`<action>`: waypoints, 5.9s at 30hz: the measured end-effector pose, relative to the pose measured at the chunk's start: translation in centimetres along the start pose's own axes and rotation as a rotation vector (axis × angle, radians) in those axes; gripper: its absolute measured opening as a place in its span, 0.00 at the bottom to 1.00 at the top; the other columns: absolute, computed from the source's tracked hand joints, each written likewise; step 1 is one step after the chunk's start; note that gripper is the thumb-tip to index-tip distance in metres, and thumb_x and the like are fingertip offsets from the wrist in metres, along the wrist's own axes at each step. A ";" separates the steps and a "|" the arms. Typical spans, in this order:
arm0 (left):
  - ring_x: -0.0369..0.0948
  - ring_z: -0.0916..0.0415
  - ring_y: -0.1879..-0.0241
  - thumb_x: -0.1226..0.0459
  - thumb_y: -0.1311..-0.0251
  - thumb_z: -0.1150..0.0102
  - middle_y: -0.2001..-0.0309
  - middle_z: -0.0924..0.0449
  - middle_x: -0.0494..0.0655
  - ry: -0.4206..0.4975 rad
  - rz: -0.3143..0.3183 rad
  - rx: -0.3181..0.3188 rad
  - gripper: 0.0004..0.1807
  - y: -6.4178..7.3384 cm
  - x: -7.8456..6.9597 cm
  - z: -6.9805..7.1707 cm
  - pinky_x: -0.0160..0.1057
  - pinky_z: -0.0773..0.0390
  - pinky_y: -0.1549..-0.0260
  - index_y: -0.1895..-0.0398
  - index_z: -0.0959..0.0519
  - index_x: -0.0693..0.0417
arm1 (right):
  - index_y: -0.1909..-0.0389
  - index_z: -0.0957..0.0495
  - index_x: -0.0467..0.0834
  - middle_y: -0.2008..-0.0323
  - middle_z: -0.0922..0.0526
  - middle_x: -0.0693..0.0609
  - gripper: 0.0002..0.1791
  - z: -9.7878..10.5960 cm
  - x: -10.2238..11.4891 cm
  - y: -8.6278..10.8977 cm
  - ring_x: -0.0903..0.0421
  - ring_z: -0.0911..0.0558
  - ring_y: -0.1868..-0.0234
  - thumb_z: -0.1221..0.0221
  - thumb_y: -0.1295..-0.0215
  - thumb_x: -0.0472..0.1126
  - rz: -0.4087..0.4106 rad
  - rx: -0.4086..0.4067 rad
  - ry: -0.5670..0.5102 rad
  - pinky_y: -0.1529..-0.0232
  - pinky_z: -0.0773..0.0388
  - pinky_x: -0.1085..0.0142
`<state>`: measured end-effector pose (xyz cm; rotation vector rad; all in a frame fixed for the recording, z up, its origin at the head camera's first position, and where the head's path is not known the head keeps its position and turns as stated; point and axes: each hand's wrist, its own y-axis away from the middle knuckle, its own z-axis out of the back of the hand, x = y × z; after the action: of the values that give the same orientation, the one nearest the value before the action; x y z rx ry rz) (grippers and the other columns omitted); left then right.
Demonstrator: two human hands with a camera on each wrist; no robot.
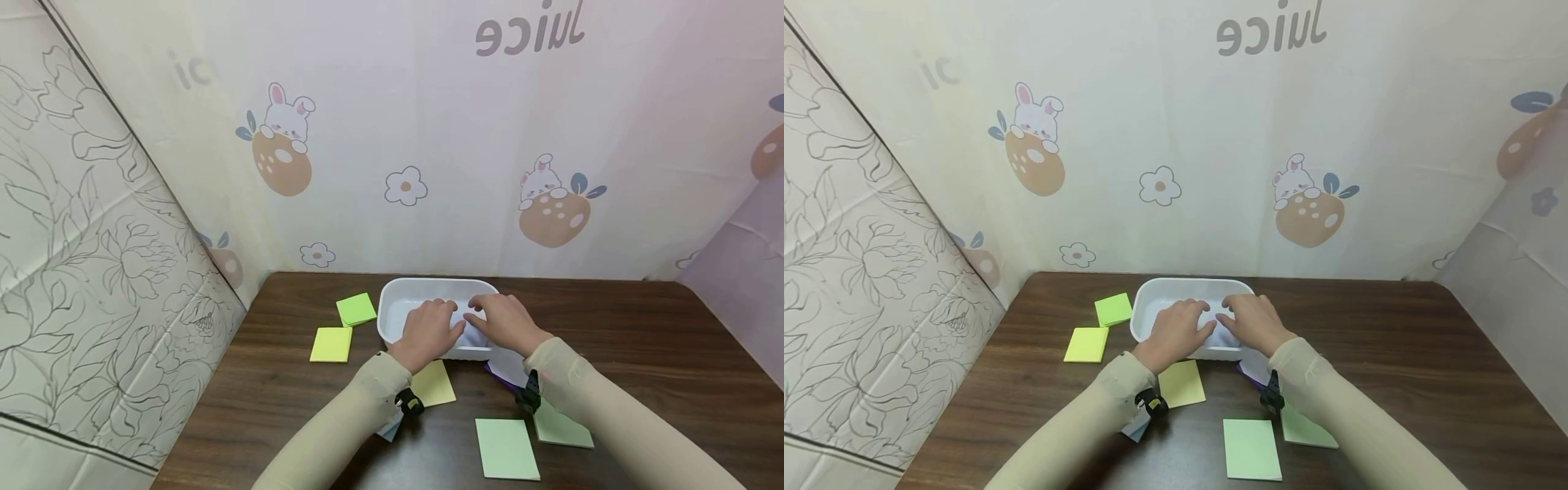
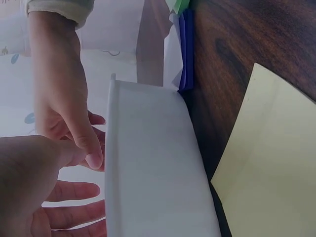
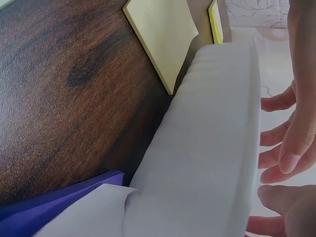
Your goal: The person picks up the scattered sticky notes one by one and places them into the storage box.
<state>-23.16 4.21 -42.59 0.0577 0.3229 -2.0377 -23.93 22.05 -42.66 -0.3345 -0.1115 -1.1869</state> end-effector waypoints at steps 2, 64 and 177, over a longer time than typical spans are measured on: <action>0.41 0.15 0.59 0.48 0.29 0.44 0.57 0.13 0.44 0.007 -0.001 -0.004 0.19 0.0 0.1 0.2 0.39 0.18 0.72 0.48 0.16 0.48 | 0.55 0.15 0.38 0.61 0.11 0.45 0.16 0.2 0.1 0.1 0.48 0.13 0.64 0.35 0.33 0.46 -0.003 -0.003 -0.004 0.57 0.20 0.49; 0.42 0.14 0.53 0.50 0.30 0.41 0.48 0.13 0.48 0.052 0.050 -0.168 0.19 2.9 4.8 4.7 0.38 0.16 0.71 0.44 0.17 0.51 | 0.51 0.15 0.40 0.53 0.11 0.45 0.17 1.5 5.8 1.1 0.46 0.14 0.50 0.35 0.33 0.49 0.059 -0.098 -0.017 0.50 0.18 0.49; 0.57 0.32 0.42 0.56 0.40 0.28 0.39 0.26 0.64 0.043 0.331 0.223 0.40 1.7 17.3 0.5 0.57 0.26 0.42 0.28 0.34 0.60 | 0.54 0.14 0.43 0.60 0.10 0.48 0.14 -2.1 13.4 -2.7 0.47 0.13 0.61 0.37 0.31 0.48 0.174 0.011 -0.034 0.60 0.18 0.54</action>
<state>-29.77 -11.57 -45.59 0.2751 0.1020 -1.7365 -21.59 8.52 -40.63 -0.3477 -0.1157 -1.0086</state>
